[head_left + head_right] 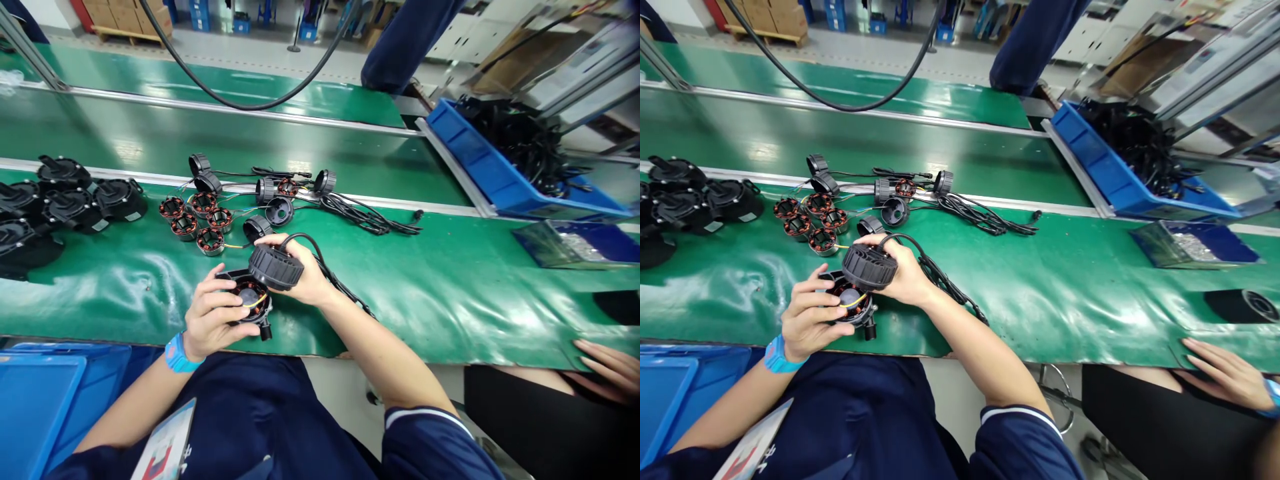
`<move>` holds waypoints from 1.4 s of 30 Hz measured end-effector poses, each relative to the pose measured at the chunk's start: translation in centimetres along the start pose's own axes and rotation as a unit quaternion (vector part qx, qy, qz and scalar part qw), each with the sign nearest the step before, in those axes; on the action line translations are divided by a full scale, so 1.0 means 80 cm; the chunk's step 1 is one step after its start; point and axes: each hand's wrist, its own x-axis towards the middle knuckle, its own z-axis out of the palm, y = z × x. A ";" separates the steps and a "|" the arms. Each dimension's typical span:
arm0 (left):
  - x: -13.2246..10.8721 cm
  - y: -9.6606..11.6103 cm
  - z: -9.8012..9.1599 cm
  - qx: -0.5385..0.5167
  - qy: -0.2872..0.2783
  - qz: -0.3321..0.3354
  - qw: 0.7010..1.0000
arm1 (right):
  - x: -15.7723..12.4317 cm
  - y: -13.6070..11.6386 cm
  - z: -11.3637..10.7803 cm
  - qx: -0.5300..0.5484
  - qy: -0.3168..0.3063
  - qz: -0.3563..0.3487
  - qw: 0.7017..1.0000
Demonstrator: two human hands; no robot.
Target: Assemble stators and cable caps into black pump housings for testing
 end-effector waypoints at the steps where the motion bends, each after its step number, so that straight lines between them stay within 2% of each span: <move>1: 0.001 0.000 -0.002 -0.010 -0.006 0.003 1.000 | 0.000 -0.001 0.000 0.006 -0.018 0.003 1.000; 6: 0.008 -0.004 -0.007 -0.077 -0.045 0.007 0.996 | 0.006 0.002 0.007 0.006 -0.068 -0.031 0.997; 9: 0.011 -0.008 -0.014 -0.078 -0.078 0.012 0.994 | 0.007 0.006 0.010 -0.006 -0.099 -0.040 0.994; 11: 0.011 -0.009 -0.024 -0.043 -0.106 0.027 0.993 | 0.004 0.007 0.011 -0.019 -0.116 -0.035 0.992; 16: 0.004 -0.006 -0.051 0.105 -0.111 0.036 0.988 | -0.009 -0.003 0.011 -0.083 -0.106 -0.036 0.990; 19: 0.005 -0.004 -0.062 0.092 -0.159 0.044 0.982 | -0.013 -0.016 0.011 -0.074 -0.128 -0.011 0.989; 23: 0.019 -0.001 -0.070 0.141 -0.218 0.136 0.956 | -0.013 -0.027 0.011 -0.086 -0.146 0.022 0.985; 25: 0.029 0.007 -0.072 0.174 -0.238 0.166 0.941 | -0.013 -0.027 0.013 -0.094 -0.145 0.023 0.985; 28: 0.037 0.019 -0.073 0.202 -0.272 0.167 0.926 | -0.012 -0.021 0.014 -0.084 -0.153 0.003 0.985; 31: 0.033 0.020 -0.076 0.205 -0.287 0.168 0.921 | -0.008 -0.017 0.016 -0.064 -0.164 -0.004 0.984; 33: 0.028 0.016 -0.082 0.195 -0.269 0.173 0.927 | -0.005 -0.018 0.017 -0.052 -0.167 -0.002 0.985; 36: 0.033 0.016 -0.089 0.145 -0.208 0.133 0.958 | -0.003 -0.023 0.019 -0.068 -0.167 -0.003 0.984; 38: 0.049 0.025 -0.085 0.127 -0.140 0.061 0.980 | -0.004 -0.027 0.019 -0.091 -0.166 -0.005 0.982; 39: 0.059 0.031 -0.080 0.135 -0.124 0.023 0.983 | -0.004 -0.028 0.019 -0.101 -0.164 -0.006 0.981; 41: 0.077 0.042 -0.066 0.173 -0.158 -0.025 0.972 | -0.006 -0.028 0.018 -0.114 -0.156 -0.008 0.981; 42: 0.084 0.046 -0.058 0.188 -0.210 -0.036 0.959 | -0.008 -0.028 0.018 -0.118 -0.156 -0.007 0.981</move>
